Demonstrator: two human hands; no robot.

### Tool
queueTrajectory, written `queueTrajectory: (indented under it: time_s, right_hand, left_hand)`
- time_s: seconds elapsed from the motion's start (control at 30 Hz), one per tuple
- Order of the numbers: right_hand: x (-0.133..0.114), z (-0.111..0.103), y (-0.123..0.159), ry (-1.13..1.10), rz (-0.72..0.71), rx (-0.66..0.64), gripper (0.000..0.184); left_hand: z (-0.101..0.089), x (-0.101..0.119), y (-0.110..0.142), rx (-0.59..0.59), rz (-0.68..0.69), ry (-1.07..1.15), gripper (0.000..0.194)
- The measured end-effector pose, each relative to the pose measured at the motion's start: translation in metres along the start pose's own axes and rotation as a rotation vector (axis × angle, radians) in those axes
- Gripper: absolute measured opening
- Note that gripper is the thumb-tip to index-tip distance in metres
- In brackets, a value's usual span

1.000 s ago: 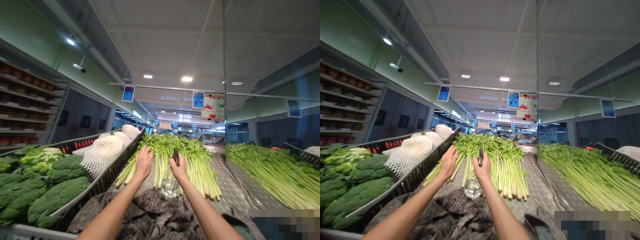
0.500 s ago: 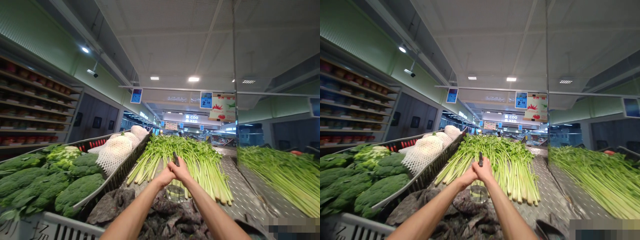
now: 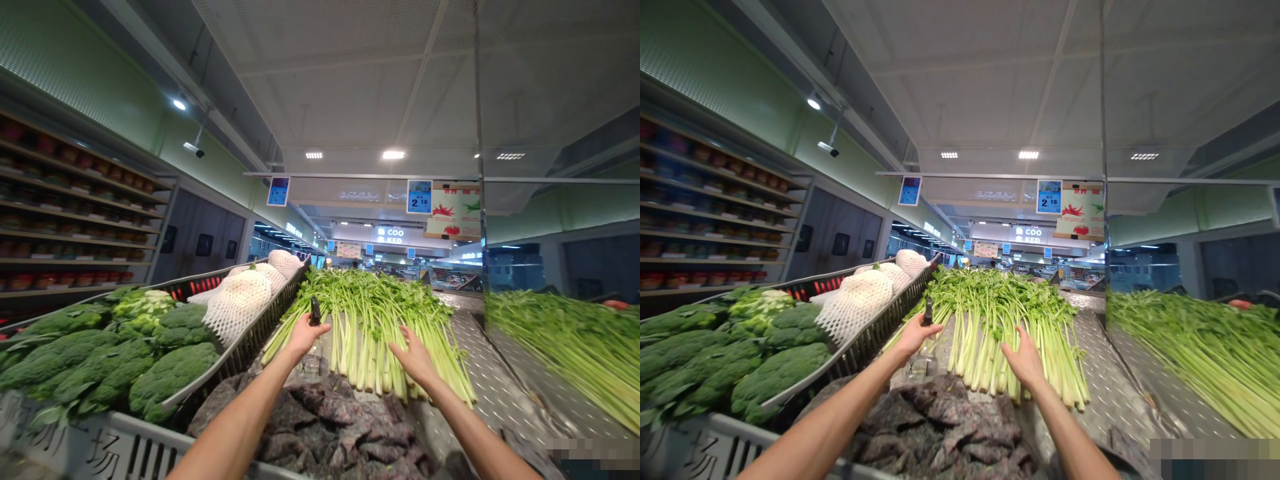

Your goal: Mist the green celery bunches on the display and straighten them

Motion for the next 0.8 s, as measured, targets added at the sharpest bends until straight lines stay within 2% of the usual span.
queueTrajectory:
  time_s: [0.13,0.27,0.4,0.57,0.73,0.8]
  right_hand:
    - [0.066,0.0,0.003,0.257,0.058,0.101,0.054]
    - [0.1,0.002,0.012,0.366,0.094,0.152,0.049]
    - [0.107,0.004,0.012,0.374,0.112,0.162,0.047]
    - [0.105,0.005,0.01,0.371,0.097,0.143,0.045]
    - [0.109,0.004,0.012,0.34,0.136,0.117,0.045]
    - [0.109,0.003,0.013,0.328,0.14,0.126,0.045]
  left_hand:
    - [-0.017,0.0,-0.004,0.053,0.038,-0.142,0.025]
    - [-0.026,0.006,-0.008,0.058,0.077,-0.222,0.024]
    - [-0.028,0.014,-0.013,0.056,0.139,-0.257,0.027]
    - [-0.019,0.014,-0.013,0.022,0.111,-0.115,0.039]
    - [-0.013,0.002,-0.014,0.001,0.057,-0.09,0.026]
    - [-0.012,-0.001,-0.015,-0.013,0.053,-0.077,0.027]
Point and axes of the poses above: each hand's wrist, its own y-axis away from the middle knuckle, its own z-axis out of the palm, x = y × z, the point moved 5 cm from there along -y, towards the middle knuckle, and after that the axes turned 8 degrees about y, right-handed, at the moved point
